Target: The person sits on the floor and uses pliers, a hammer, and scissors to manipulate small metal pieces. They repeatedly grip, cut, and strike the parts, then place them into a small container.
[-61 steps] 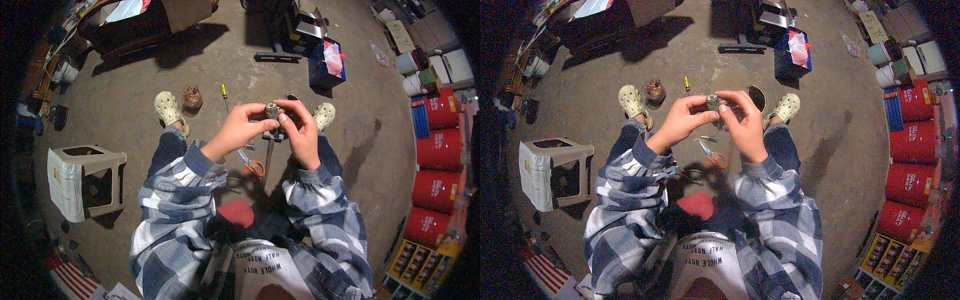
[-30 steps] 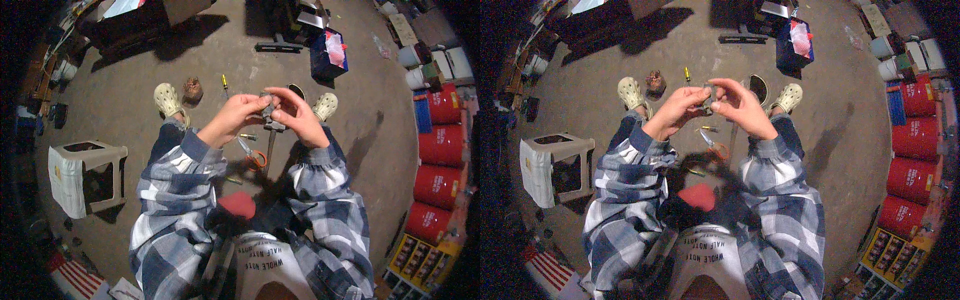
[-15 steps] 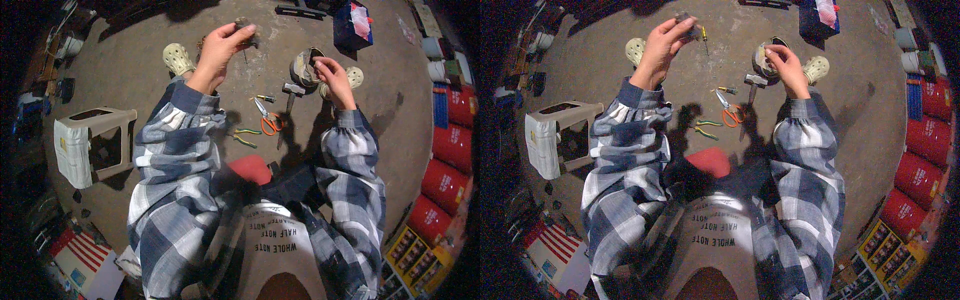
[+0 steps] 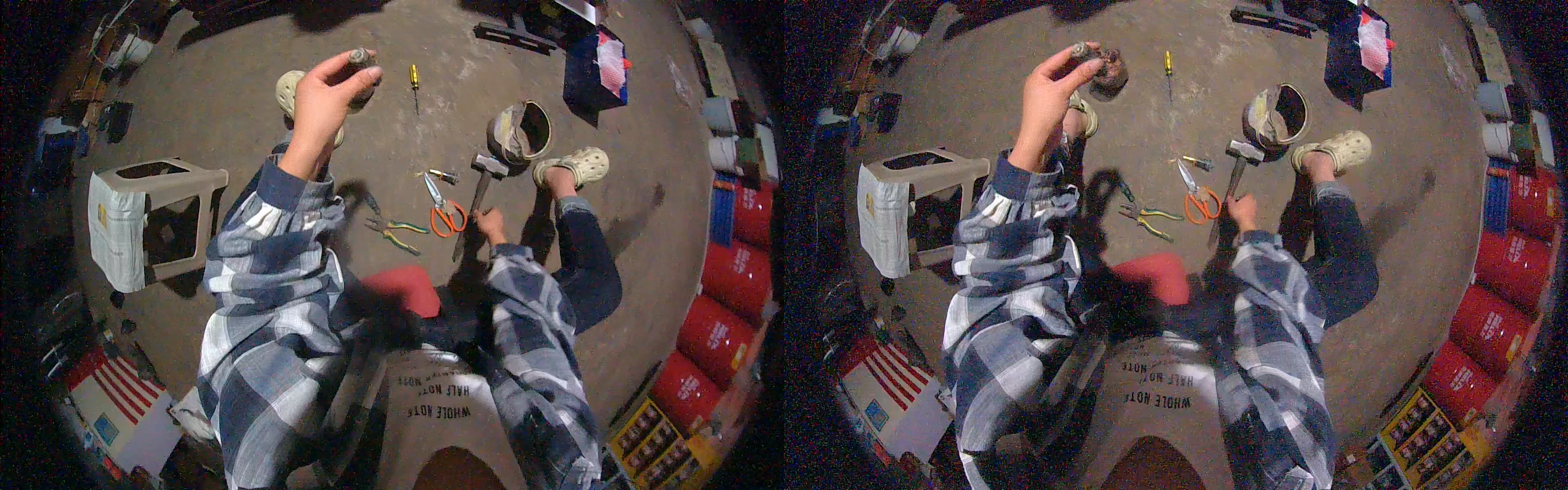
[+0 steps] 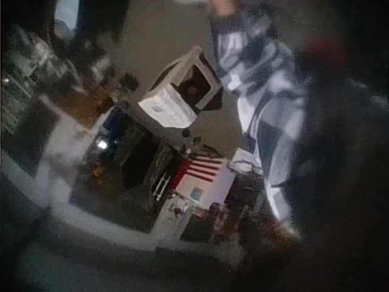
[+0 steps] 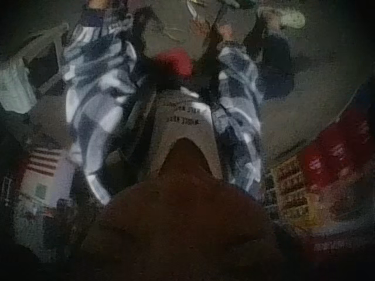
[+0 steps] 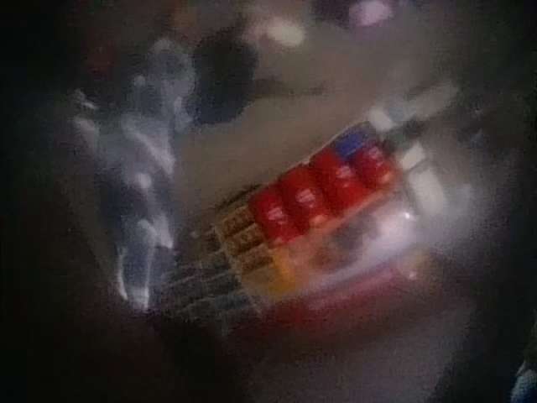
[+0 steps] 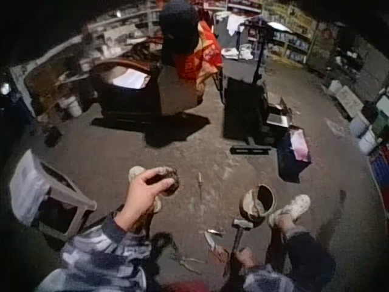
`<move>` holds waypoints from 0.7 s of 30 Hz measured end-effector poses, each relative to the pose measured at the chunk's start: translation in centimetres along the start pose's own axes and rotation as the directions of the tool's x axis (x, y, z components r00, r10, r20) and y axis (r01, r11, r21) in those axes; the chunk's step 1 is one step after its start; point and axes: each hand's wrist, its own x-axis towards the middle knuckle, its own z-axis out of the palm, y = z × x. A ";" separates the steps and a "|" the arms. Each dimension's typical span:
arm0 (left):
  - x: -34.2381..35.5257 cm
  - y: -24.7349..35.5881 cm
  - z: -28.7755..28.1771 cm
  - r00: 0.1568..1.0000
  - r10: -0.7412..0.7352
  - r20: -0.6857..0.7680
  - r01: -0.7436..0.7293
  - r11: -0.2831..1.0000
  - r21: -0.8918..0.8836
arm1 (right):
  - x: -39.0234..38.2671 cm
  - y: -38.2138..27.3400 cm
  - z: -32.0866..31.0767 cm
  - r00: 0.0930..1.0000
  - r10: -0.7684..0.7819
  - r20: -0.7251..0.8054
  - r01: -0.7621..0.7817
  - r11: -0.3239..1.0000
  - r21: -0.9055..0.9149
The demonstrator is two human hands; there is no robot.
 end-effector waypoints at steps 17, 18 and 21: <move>-0.9 1.2 0.8 0.970 0.172 0.169 -0.227 0.889 0.398 | 2.8 1.4 4.6 0.984 0.177 0.012 -0.177 0.967 0.181; -0.8 1.3 1.2 0.981 0.083 0.175 -0.136 0.938 0.320 | 3.4 2.4 4.9 0.984 0.172 0.045 -0.178 0.944 0.277; -1.1 1.1 1.0 0.975 -0.142 0.168 0.117 0.982 0.149 | 2.6 0.5 3.8 0.912 0.037 0.409 -0.374 0.486 0.790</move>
